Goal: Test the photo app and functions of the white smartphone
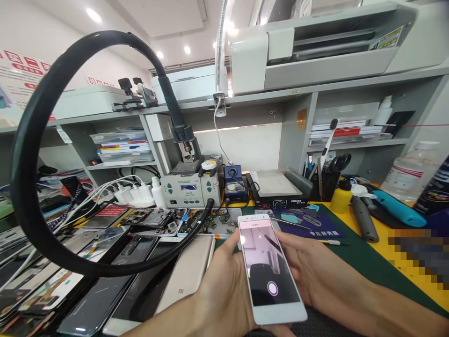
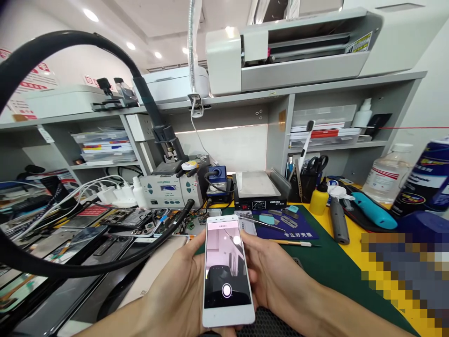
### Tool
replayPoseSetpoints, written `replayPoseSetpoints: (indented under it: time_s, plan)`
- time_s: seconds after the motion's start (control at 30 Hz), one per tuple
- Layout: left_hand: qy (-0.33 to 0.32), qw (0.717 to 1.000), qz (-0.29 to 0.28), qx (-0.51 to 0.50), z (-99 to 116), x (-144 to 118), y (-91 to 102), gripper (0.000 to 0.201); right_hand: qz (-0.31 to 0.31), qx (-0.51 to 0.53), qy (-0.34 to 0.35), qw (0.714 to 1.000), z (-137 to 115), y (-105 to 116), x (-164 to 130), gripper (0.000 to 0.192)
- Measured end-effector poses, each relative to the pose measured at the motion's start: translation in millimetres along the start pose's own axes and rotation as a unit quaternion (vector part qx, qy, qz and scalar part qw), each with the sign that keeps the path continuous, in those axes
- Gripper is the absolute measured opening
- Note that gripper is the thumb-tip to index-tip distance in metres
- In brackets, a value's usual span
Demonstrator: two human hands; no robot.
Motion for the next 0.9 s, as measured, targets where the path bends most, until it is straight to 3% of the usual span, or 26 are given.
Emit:
replayPoseSetpoints:
  time_s: [0.33, 0.57, 0.9]
  plan:
    - [-0.006, 0.999, 0.025, 0.031, -0.8, 0.5, 0.1, 0.083, -0.003, -0.013, 0.014, 1.000, 1.0, 0.7, -0.7, 0.040]
    - [-0.002, 0.998, -0.002, 0.057, -0.7, -0.4, 1.9, 0.071, -0.014, 0.008, 0.011, 1.000, 1.2, 0.6, -0.6, 0.039]
    - [-0.016, 0.999, 0.018, 0.029, -3.2, 0.7, 1.9, 0.061, -0.033, 0.016, 0.014, 0.999, 3.0, 2.2, -0.1, 0.038]
Point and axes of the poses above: each hand's wrist, its own x-axis towards the middle knuckle, its own y-axis out of the back of the hand, z = x × y, the point moved 2 cm from there along x, towards the middle knuckle, and after that the axes turned 5 degrees about y, right-handed, at the moved point
